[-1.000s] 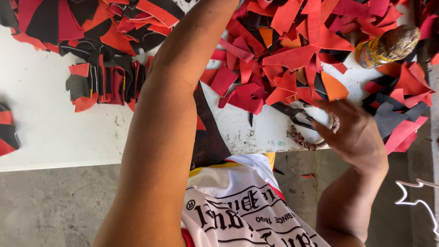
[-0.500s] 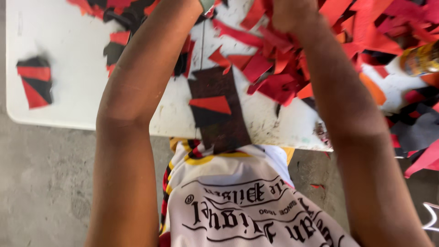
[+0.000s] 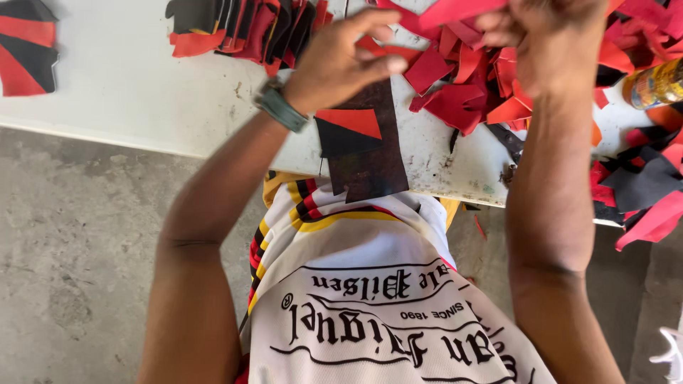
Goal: The person sits at a white table covered with red, black and orange foam scraps and selects pieces one at a time, placing them onto a dark rectangular board to build up a pattern. They occasionally pick up scissors to trim a piece before fitting it onto the board and pressing it into place.
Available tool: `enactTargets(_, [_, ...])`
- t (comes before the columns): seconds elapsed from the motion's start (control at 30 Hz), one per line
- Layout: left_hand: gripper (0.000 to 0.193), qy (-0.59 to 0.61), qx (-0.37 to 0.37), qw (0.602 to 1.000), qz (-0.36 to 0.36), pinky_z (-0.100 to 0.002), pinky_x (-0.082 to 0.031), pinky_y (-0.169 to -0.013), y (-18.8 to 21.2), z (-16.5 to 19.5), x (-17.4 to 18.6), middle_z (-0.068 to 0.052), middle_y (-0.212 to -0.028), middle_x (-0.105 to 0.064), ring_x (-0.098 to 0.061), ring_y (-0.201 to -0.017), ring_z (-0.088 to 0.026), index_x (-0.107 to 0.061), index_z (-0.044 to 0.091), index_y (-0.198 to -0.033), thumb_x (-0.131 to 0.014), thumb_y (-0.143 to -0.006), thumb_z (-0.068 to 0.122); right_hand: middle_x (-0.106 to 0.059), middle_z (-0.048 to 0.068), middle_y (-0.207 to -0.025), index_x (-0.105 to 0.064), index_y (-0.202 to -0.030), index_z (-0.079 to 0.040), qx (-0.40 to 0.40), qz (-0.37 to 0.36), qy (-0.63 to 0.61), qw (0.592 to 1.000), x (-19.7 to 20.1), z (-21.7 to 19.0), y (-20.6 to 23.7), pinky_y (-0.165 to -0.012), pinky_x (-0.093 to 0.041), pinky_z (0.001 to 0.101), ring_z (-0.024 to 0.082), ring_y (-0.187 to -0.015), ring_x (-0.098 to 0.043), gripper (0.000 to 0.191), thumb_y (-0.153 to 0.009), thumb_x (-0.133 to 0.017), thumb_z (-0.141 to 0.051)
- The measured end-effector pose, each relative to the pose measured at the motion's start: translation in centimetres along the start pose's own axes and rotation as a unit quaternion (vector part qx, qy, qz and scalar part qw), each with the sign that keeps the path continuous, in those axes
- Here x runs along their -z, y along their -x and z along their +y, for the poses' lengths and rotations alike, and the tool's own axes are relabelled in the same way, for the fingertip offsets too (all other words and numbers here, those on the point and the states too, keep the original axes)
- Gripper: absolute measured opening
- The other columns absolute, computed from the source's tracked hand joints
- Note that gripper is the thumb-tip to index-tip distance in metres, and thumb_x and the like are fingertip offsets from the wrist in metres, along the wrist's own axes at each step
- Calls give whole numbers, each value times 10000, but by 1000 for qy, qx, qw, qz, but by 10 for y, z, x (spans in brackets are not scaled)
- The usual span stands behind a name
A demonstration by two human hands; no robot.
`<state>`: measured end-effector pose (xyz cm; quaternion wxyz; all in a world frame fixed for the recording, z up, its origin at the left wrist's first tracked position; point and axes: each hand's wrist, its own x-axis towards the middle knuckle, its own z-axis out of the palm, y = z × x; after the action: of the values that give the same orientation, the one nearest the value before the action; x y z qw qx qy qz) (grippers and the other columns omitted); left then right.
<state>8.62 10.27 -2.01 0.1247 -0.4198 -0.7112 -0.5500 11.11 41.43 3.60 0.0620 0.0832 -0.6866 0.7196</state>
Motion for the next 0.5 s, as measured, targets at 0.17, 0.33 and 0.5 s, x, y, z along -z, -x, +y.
enactTargets(0.17, [307, 245, 171, 952, 65, -270, -682, -850, -3, 11, -47, -84, -1036, -760, -760, -930, -113, -697, -7, -1230, -729, -1062, 247, -742, 203, -1154, -546, -1323, 55, -70, -35, -137, 988, -29, 15, 37, -807, -676, 359, 273, -905, -782, 233, -1095, -522, 12])
enactTargets(0.33, [236, 152, 200, 968, 6, -249, -653, -737, 2, 2, -27, -81, -971, -770, -755, -818, -105, -716, -10, -1186, -690, -1044, 178, -712, 168, -1140, -554, -1360, 51, -12, -79, -41, 996, -29, 27, 49, -816, -631, 291, 191, -938, -725, 264, -1110, -639, 66])
enactTargets(0.5, [195, 110, 163, 979, -44, -274, -644, -792, 7, 2, -16, -82, -1063, -753, -767, -929, -122, -692, -27, -1208, -615, -1082, 101, -707, 172, -1113, -517, -1431, 50, 16, -100, 18, 995, -28, 35, 59, -808, -602, 247, 153, -930, -711, 421, -1075, -738, 95])
